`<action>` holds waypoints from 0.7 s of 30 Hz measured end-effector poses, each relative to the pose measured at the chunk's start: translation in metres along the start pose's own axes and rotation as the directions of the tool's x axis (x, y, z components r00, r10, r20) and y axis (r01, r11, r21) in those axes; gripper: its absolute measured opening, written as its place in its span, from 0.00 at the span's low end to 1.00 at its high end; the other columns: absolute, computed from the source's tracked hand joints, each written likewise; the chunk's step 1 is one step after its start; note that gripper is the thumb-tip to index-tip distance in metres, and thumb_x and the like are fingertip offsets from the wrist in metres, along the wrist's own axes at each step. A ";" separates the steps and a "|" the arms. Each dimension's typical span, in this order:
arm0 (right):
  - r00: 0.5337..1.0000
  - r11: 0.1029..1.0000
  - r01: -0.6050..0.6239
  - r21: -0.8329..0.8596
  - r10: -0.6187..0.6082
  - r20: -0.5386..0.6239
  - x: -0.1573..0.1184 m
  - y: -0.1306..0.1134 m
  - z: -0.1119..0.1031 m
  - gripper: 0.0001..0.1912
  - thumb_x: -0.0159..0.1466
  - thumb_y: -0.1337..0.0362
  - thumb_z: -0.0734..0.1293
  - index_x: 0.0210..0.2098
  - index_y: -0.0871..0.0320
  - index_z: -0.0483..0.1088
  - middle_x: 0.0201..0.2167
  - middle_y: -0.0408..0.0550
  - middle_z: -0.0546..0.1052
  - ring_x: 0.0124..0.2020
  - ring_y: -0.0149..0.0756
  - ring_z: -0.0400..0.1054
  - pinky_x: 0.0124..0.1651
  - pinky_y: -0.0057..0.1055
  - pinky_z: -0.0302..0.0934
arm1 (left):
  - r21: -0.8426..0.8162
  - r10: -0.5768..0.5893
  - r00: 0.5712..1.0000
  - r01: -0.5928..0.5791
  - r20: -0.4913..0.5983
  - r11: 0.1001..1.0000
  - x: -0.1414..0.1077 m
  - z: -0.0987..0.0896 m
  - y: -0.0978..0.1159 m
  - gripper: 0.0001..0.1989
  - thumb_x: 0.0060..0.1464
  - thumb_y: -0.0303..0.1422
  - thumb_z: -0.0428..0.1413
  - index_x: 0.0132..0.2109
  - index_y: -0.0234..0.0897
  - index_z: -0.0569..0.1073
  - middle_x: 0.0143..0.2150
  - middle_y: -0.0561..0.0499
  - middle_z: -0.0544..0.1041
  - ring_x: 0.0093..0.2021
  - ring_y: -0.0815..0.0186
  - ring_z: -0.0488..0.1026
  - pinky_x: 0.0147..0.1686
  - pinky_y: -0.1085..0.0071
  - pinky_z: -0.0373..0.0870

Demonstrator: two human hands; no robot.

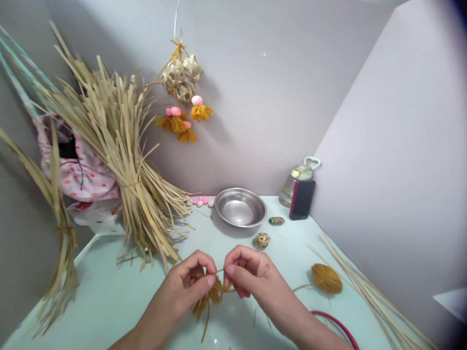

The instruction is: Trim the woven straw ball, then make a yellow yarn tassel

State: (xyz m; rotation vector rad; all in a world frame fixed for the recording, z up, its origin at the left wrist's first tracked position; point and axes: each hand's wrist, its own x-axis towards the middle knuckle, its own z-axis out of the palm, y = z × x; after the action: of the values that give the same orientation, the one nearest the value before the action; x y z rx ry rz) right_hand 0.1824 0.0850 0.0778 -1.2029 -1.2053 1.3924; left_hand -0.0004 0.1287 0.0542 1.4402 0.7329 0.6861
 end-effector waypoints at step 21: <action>0.981 0.943 0.194 -0.272 -0.193 0.030 0.004 0.020 0.000 0.19 0.68 0.53 0.62 0.26 0.59 0.69 0.27 0.41 0.68 0.33 0.31 0.63 0.39 0.27 0.56 | 0.094 0.025 1.000 -0.025 -0.005 0.995 0.005 0.008 -0.023 0.06 0.59 0.36 0.55 0.36 0.39 0.68 0.29 0.56 0.65 0.31 0.67 0.63 0.33 0.73 0.60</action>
State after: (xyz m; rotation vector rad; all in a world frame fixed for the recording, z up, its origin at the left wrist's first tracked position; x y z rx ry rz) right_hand 0.1812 0.0864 0.0577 -1.2308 -1.5133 1.1072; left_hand 0.0084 0.1272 0.0307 1.5359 0.7618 0.6832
